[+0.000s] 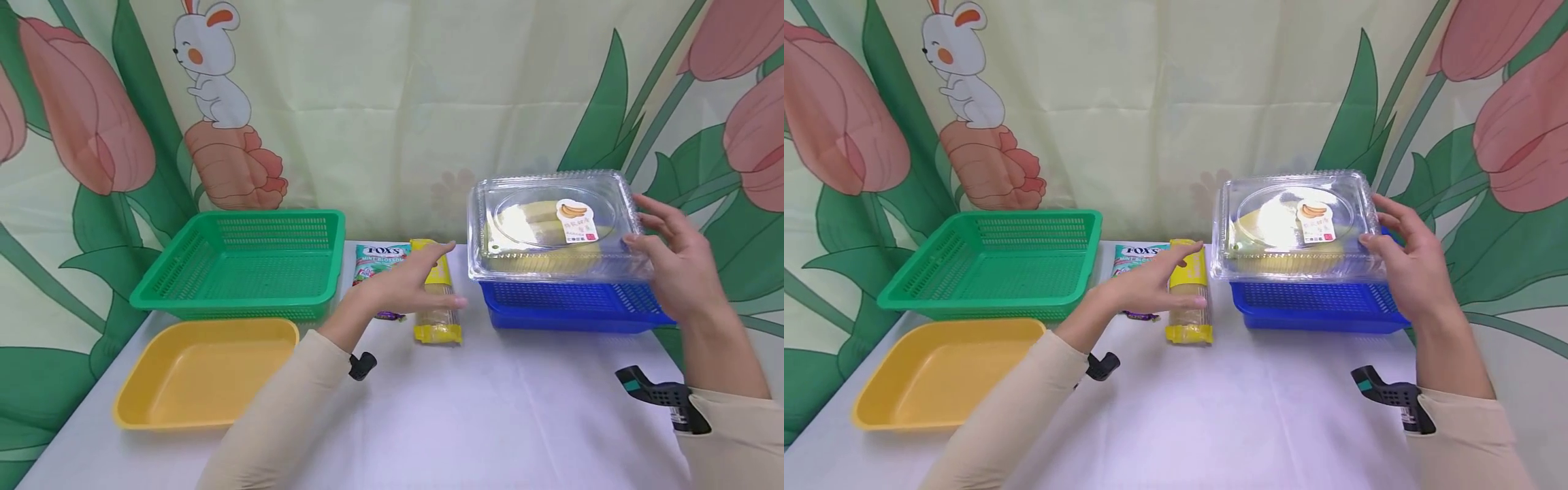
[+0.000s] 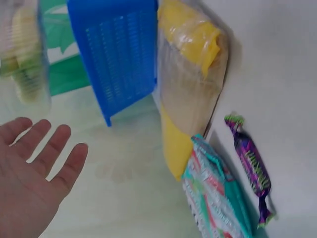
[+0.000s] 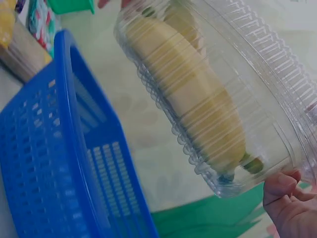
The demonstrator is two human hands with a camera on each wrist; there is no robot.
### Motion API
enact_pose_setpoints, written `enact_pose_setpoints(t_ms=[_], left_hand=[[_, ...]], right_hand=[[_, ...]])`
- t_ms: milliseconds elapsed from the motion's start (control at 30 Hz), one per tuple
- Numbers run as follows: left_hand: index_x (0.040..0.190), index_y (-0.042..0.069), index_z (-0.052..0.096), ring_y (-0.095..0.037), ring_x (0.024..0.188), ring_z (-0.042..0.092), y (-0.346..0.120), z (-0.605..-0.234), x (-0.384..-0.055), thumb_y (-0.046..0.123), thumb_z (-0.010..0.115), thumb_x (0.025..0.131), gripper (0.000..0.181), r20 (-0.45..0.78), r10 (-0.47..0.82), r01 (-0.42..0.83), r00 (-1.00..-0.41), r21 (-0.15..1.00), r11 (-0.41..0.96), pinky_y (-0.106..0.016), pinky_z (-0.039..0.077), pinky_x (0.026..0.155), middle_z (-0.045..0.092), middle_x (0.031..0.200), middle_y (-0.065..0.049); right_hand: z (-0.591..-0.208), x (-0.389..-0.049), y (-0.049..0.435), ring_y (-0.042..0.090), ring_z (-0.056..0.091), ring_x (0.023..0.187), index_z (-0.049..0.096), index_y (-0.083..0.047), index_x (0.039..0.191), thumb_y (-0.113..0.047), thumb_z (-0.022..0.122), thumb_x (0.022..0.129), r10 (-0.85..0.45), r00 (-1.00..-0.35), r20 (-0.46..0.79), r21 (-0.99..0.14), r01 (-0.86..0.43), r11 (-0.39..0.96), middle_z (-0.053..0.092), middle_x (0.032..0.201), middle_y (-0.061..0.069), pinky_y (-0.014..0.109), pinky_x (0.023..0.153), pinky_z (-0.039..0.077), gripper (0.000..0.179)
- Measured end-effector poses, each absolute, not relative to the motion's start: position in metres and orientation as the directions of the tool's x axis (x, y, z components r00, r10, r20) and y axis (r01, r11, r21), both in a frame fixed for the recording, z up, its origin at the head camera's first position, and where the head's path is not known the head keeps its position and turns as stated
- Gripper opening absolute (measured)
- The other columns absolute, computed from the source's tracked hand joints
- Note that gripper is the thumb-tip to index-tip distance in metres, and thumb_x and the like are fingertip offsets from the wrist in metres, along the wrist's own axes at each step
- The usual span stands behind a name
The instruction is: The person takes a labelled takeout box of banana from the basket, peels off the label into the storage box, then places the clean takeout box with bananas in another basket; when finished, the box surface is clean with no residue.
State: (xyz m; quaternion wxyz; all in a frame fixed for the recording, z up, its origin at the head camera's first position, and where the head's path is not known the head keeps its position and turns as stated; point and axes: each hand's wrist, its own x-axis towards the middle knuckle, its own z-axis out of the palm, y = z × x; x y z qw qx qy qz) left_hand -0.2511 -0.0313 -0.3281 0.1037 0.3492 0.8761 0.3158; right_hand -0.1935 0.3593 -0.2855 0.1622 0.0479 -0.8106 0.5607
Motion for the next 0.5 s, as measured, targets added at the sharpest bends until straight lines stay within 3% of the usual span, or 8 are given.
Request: enact_pose_setpoints(t_ms=[67, 200, 367, 500], left_hand=[[0.167, 0.022, 0.009, -0.016, 0.157, 0.019, -0.036, -0.325, -0.25, 0.068, 0.071, 0.086, 0.111, 0.064, 0.683, 0.561, -0.727, 0.628, 0.539, -0.041, 0.025, 0.125, 0.016, 0.171, 0.004], [0.167, 0.024, 0.004, -0.019, 0.153, 0.029, -0.045, -0.321, -0.249, 0.062, 0.076, 0.085, 0.115, 0.13, 0.696, 0.592, -0.706, 0.649, 0.478, -0.041, 0.033, 0.121, 0.015, 0.171, 0.005], [0.165, 0.033, -0.004, -0.019, 0.145, 0.04, -0.058, -0.322, -0.246, 0.052, 0.082, 0.084, 0.119, 0.166, 0.678, 0.569, -0.716, 0.702, 0.429, -0.038, 0.042, 0.115, 0.011, 0.171, 0.011], [0.166, 0.026, -0.005, -0.017, 0.144, 0.04, -0.072, -0.32, -0.244, 0.053, 0.08, 0.085, 0.12, 0.157, 0.652, 0.543, -0.742, 0.711, 0.447, -0.037, 0.043, 0.114, 0.006, 0.172, 0.011]], right_hand=[[-0.284, -0.192, 0.35, 0.006, 0.052, 0.108, 0.038, -0.034, 0.159, -0.018, 0.049, 0.108, 0.1, -0.94, 0.328, -0.863, -0.255, 0.436, 0.041, 0.139, -0.008, 0.008, 0.074, 0.052, 0.054], [-0.282, -0.191, 0.332, 0.004, 0.052, 0.108, 0.036, -0.037, 0.159, -0.023, 0.047, 0.109, 0.081, -0.942, 0.326, -0.821, -0.24, 0.518, 0.04, 0.146, 0.003, 0.007, 0.076, 0.05, 0.053], [-0.286, -0.193, 0.311, 0.004, 0.058, 0.106, 0.035, -0.034, 0.16, -0.023, 0.046, 0.11, 0.031, -0.947, 0.32, -0.829, -0.264, 0.493, 0.039, 0.149, 0.009, 0.012, 0.075, 0.055, 0.053], [-0.287, -0.198, 0.295, 0.004, 0.059, 0.106, 0.034, -0.035, 0.16, -0.024, 0.046, 0.11, 0.018, -0.949, 0.316, -0.839, -0.271, 0.471, 0.039, 0.151, 0.011, 0.015, 0.075, 0.057, 0.053]])
